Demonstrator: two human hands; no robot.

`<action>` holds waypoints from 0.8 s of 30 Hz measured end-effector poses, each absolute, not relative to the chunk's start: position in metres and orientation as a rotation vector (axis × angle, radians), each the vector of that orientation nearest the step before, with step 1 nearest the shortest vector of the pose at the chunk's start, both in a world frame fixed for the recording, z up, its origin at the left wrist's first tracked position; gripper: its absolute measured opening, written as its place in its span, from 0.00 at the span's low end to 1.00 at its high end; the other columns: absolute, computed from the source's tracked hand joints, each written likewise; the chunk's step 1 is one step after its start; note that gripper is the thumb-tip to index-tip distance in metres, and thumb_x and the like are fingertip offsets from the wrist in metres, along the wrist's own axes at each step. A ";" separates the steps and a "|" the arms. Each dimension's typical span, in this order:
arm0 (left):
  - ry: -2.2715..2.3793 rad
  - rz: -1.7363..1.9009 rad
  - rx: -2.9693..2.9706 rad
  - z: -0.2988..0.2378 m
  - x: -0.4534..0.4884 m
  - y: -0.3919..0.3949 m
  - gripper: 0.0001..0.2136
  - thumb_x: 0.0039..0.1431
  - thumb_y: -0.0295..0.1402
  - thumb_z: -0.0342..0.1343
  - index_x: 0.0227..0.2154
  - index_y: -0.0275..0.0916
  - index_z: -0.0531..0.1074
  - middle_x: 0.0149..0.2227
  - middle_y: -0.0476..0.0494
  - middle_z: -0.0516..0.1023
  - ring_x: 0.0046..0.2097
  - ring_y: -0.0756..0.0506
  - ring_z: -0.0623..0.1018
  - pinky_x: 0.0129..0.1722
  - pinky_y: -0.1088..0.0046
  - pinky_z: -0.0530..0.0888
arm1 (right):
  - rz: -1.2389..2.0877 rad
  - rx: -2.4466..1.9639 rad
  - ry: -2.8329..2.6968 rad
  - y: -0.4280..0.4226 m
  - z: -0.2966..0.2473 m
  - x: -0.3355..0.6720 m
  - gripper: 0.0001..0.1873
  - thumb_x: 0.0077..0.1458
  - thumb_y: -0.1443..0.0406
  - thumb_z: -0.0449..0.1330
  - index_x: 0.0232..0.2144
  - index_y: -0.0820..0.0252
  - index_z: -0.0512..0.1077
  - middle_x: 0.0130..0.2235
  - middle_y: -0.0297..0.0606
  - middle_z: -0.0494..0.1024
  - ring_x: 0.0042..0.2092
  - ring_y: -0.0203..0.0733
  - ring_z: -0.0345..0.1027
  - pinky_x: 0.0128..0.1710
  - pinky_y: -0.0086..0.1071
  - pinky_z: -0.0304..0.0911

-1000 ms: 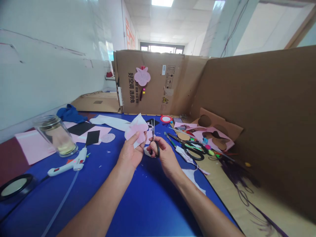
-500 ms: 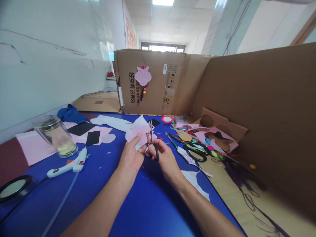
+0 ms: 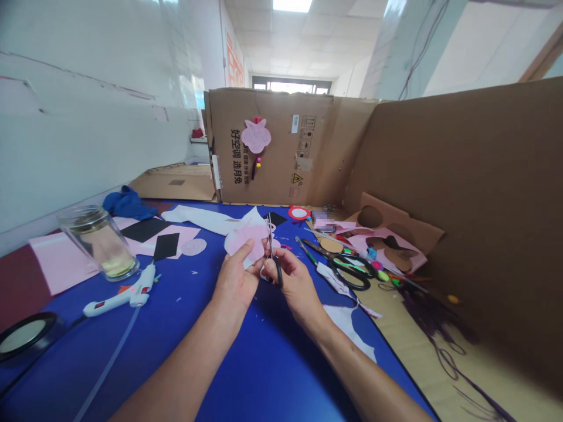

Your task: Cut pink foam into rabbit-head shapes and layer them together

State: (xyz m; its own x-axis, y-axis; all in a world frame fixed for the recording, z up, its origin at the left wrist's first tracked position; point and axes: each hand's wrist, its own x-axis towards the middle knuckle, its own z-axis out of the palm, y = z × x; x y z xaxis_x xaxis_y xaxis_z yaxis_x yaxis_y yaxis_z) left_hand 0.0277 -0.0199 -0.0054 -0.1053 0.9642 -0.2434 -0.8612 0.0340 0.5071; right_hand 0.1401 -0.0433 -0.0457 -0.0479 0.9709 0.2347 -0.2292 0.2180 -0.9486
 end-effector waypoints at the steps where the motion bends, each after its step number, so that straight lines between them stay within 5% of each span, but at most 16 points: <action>1: 0.634 1.555 0.208 -0.006 0.028 -0.020 0.15 0.53 0.19 0.64 0.44 0.34 0.78 0.37 0.38 0.85 0.34 0.43 0.85 0.37 0.68 0.82 | 1.185 -0.843 -1.197 -0.043 -0.045 0.140 0.22 0.56 0.48 0.72 0.45 0.55 0.78 0.32 0.32 0.75 0.33 0.39 0.61 0.36 0.33 0.58; 24: 0.603 1.554 0.223 -0.006 0.028 -0.020 0.12 0.55 0.18 0.62 0.43 0.32 0.79 0.37 0.36 0.85 0.34 0.42 0.85 0.37 0.67 0.82 | 1.157 -0.859 -1.221 -0.044 -0.044 0.140 0.23 0.56 0.48 0.71 0.46 0.54 0.80 0.31 0.33 0.74 0.33 0.40 0.62 0.37 0.34 0.60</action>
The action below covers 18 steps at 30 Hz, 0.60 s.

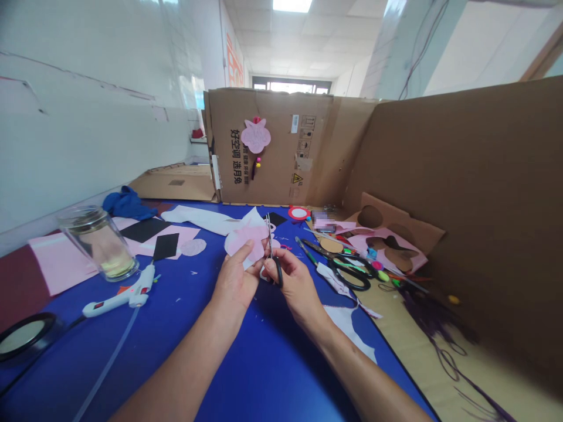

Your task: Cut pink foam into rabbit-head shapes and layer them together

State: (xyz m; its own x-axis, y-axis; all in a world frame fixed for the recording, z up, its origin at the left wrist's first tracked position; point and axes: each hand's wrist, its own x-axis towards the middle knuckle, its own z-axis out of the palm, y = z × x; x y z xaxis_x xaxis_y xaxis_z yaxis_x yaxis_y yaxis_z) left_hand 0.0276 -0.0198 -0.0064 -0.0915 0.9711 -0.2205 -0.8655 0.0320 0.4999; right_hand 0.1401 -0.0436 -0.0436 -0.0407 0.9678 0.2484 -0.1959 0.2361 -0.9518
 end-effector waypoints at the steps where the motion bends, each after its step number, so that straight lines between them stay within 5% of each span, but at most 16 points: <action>1: 0.606 1.556 0.220 -0.007 0.028 -0.020 0.13 0.55 0.18 0.62 0.43 0.32 0.79 0.37 0.36 0.85 0.34 0.42 0.85 0.37 0.67 0.82 | 1.154 -0.865 -1.222 -0.044 -0.043 0.140 0.23 0.55 0.47 0.72 0.46 0.54 0.80 0.31 0.33 0.74 0.33 0.40 0.62 0.37 0.34 0.60; 18: 0.586 1.589 0.235 -0.004 0.024 -0.017 0.13 0.54 0.16 0.62 0.42 0.33 0.78 0.38 0.38 0.85 0.35 0.43 0.85 0.39 0.65 0.83 | 1.156 -0.905 -1.207 -0.045 -0.037 0.145 0.24 0.52 0.47 0.73 0.44 0.55 0.81 0.31 0.32 0.73 0.31 0.38 0.60 0.35 0.33 0.60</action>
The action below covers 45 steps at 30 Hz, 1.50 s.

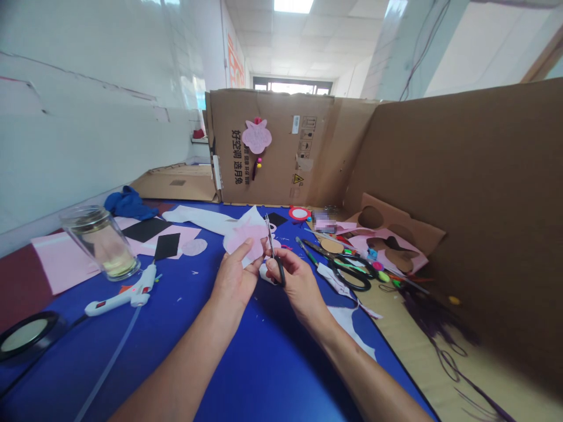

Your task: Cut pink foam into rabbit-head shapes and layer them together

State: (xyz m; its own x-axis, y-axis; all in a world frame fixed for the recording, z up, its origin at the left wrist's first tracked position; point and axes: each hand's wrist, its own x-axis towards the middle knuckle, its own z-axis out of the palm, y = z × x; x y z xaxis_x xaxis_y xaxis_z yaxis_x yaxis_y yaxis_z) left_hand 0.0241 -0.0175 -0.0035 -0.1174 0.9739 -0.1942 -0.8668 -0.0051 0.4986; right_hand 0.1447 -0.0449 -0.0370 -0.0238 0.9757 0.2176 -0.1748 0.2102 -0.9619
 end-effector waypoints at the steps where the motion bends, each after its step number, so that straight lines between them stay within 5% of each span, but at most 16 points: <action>1: 0.585 1.594 0.237 -0.004 0.024 -0.017 0.13 0.54 0.16 0.62 0.42 0.34 0.78 0.38 0.39 0.86 0.35 0.43 0.85 0.39 0.66 0.83 | 1.158 -0.908 -1.205 -0.045 -0.037 0.145 0.24 0.51 0.47 0.73 0.43 0.55 0.81 0.31 0.32 0.73 0.31 0.38 0.60 0.34 0.33 0.59; 45: 0.534 1.604 0.274 -0.004 0.018 -0.011 0.17 0.53 0.15 0.63 0.45 0.35 0.78 0.36 0.40 0.86 0.37 0.43 0.86 0.44 0.66 0.83 | 1.229 -0.803 -1.251 -0.040 -0.049 0.153 0.22 0.60 0.51 0.70 0.49 0.58 0.79 0.29 0.33 0.74 0.32 0.38 0.62 0.36 0.33 0.56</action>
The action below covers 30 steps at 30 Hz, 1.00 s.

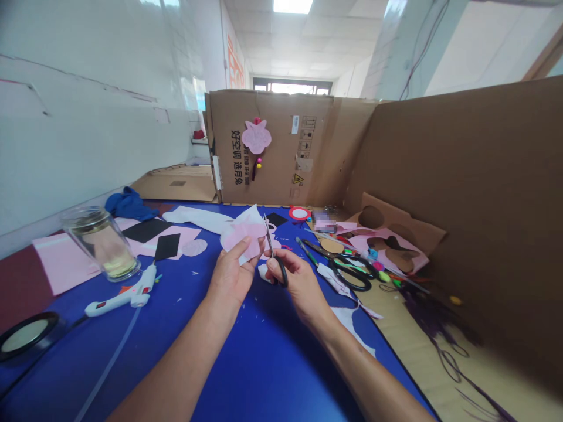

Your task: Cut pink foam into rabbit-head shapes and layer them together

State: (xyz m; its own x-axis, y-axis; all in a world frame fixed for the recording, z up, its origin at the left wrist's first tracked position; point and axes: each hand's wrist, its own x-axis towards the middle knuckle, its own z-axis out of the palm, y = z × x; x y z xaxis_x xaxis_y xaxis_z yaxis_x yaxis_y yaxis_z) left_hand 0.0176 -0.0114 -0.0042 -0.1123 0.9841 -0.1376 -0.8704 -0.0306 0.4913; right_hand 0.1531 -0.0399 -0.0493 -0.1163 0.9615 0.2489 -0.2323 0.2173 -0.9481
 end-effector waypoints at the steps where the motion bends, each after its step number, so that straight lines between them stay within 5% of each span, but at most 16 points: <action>1: 0.535 1.604 0.274 -0.004 0.018 -0.011 0.17 0.53 0.15 0.63 0.45 0.35 0.78 0.36 0.40 0.86 0.37 0.43 0.86 0.44 0.66 0.83 | 1.230 -0.806 -1.251 -0.040 -0.049 0.153 0.22 0.60 0.51 0.70 0.49 0.58 0.79 0.29 0.33 0.74 0.32 0.38 0.62 0.36 0.33 0.56; 30: 0.608 1.605 0.452 -0.006 0.006 -0.007 0.18 0.46 0.22 0.68 0.42 0.36 0.78 0.36 0.40 0.86 0.35 0.41 0.86 0.45 0.59 0.82 | 1.215 -0.910 -1.273 -0.042 -0.038 0.153 0.26 0.54 0.49 0.73 0.48 0.61 0.80 0.28 0.31 0.72 0.30 0.36 0.60 0.33 0.32 0.56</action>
State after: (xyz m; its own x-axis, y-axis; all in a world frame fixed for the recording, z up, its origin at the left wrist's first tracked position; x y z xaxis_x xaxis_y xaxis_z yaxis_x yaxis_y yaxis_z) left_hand 0.0062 -0.0068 -0.0059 -0.1247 0.9905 -0.0584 -0.7805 -0.0616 0.6221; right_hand 0.1530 -0.0422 -0.0384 -0.1033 0.9753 0.1951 -0.1496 0.1787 -0.9725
